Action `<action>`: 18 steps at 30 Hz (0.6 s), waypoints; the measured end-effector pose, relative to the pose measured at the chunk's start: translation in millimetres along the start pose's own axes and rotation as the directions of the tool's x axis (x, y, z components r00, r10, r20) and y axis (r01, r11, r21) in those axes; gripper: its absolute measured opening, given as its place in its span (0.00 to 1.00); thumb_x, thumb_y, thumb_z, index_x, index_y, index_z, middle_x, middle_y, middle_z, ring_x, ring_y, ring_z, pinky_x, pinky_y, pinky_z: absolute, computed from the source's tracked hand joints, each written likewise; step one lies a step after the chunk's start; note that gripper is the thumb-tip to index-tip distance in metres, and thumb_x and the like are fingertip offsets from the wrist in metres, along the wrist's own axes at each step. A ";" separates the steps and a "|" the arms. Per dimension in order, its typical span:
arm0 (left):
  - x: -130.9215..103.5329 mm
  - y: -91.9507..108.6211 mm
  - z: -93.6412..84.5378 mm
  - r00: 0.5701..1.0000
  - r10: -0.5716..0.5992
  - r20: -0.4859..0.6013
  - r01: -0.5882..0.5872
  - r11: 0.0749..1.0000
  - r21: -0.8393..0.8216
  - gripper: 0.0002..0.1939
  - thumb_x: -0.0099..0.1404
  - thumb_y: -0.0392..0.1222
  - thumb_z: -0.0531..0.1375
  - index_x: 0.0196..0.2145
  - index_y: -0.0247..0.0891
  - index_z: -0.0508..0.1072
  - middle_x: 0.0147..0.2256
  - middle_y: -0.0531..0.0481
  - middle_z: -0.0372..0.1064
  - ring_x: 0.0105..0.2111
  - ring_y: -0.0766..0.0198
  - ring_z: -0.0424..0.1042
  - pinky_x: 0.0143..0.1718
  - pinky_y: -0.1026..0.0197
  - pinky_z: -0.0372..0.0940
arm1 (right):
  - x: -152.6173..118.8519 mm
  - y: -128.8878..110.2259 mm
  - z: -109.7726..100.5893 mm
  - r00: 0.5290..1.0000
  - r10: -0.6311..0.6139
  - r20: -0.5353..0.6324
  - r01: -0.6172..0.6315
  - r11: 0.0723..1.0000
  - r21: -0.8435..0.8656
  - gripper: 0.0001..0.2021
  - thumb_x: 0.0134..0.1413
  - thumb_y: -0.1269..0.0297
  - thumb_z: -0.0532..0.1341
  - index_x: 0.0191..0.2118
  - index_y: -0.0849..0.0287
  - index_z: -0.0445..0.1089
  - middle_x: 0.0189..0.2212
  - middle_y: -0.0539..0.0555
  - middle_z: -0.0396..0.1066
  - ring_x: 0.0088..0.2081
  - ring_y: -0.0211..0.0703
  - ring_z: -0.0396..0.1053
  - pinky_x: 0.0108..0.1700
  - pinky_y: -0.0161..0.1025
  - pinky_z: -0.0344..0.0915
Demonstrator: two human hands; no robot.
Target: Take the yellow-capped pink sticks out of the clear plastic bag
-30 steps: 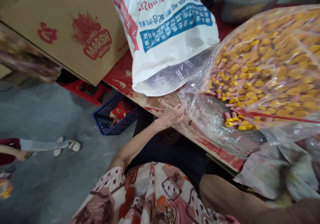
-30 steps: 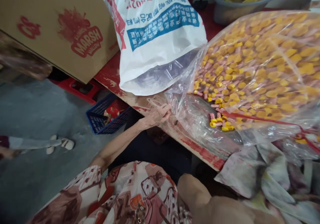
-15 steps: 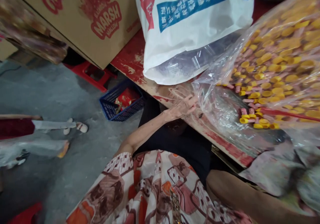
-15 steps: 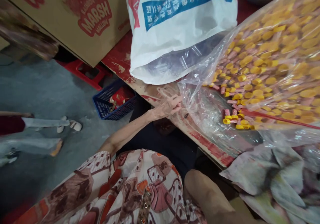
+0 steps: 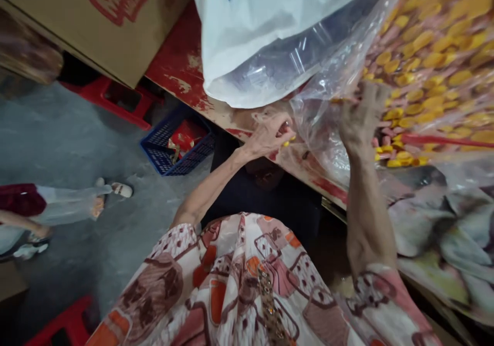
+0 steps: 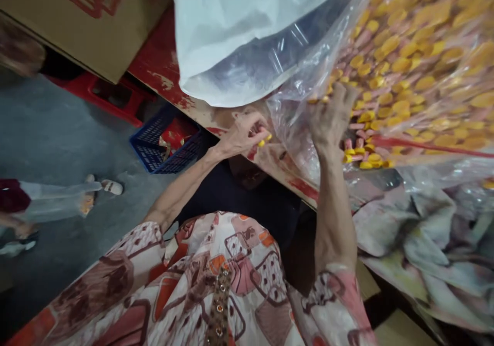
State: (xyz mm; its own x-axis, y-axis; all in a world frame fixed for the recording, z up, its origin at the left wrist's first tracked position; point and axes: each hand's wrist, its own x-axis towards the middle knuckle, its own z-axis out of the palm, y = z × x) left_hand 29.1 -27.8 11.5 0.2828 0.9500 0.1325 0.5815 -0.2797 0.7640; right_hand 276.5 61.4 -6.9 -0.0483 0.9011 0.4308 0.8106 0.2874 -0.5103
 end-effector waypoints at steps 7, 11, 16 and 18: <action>-28.1 1.9 -1.4 0.993 -0.069 0.098 0.080 0.990 -0.117 0.06 0.72 0.33 0.59 0.43 0.43 0.69 0.37 0.52 0.72 0.33 0.66 0.69 0.37 0.61 0.70 | 18.9 1.3 28.3 0.931 0.283 0.231 -0.233 0.947 -0.222 0.20 0.75 0.76 0.54 0.67 0.64 0.69 0.66 0.69 0.66 0.60 0.53 0.63 0.64 0.53 0.60; -70.4 2.1 0.6 0.982 -0.047 0.183 0.075 0.985 -0.153 0.07 0.75 0.38 0.61 0.49 0.39 0.72 0.41 0.50 0.76 0.36 0.66 0.76 0.39 0.63 0.73 | 1.9 -6.9 12.3 0.919 0.249 0.307 -0.183 0.956 -0.228 0.19 0.79 0.72 0.55 0.68 0.63 0.70 0.64 0.66 0.69 0.60 0.53 0.66 0.62 0.51 0.63; -117.0 6.1 -10.3 0.978 -0.039 0.203 0.030 0.999 0.045 0.19 0.75 0.42 0.65 0.62 0.43 0.76 0.56 0.45 0.78 0.53 0.59 0.81 0.54 0.59 0.77 | -17.8 -11.7 16.9 0.943 0.171 0.285 -0.124 0.977 -0.175 0.12 0.75 0.65 0.63 0.58 0.58 0.76 0.59 0.64 0.72 0.51 0.53 0.71 0.51 0.48 0.68; -119.4 6.1 -20.6 0.974 -0.007 0.225 -0.015 0.995 0.099 0.17 0.77 0.46 0.66 0.61 0.45 0.79 0.53 0.46 0.78 0.51 0.60 0.81 0.53 0.60 0.77 | -20.6 -9.3 26.3 0.963 0.144 0.229 -0.119 0.986 -0.118 0.09 0.74 0.67 0.61 0.54 0.57 0.75 0.56 0.64 0.73 0.50 0.54 0.72 0.52 0.49 0.69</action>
State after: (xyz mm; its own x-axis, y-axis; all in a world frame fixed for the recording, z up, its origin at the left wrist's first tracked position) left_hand -16.8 -140.0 13.3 0.4429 0.8964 -0.0185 0.6495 -0.3066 0.6958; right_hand 254.6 48.6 -30.6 -0.0634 0.9833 0.1707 0.8739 0.1373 -0.4663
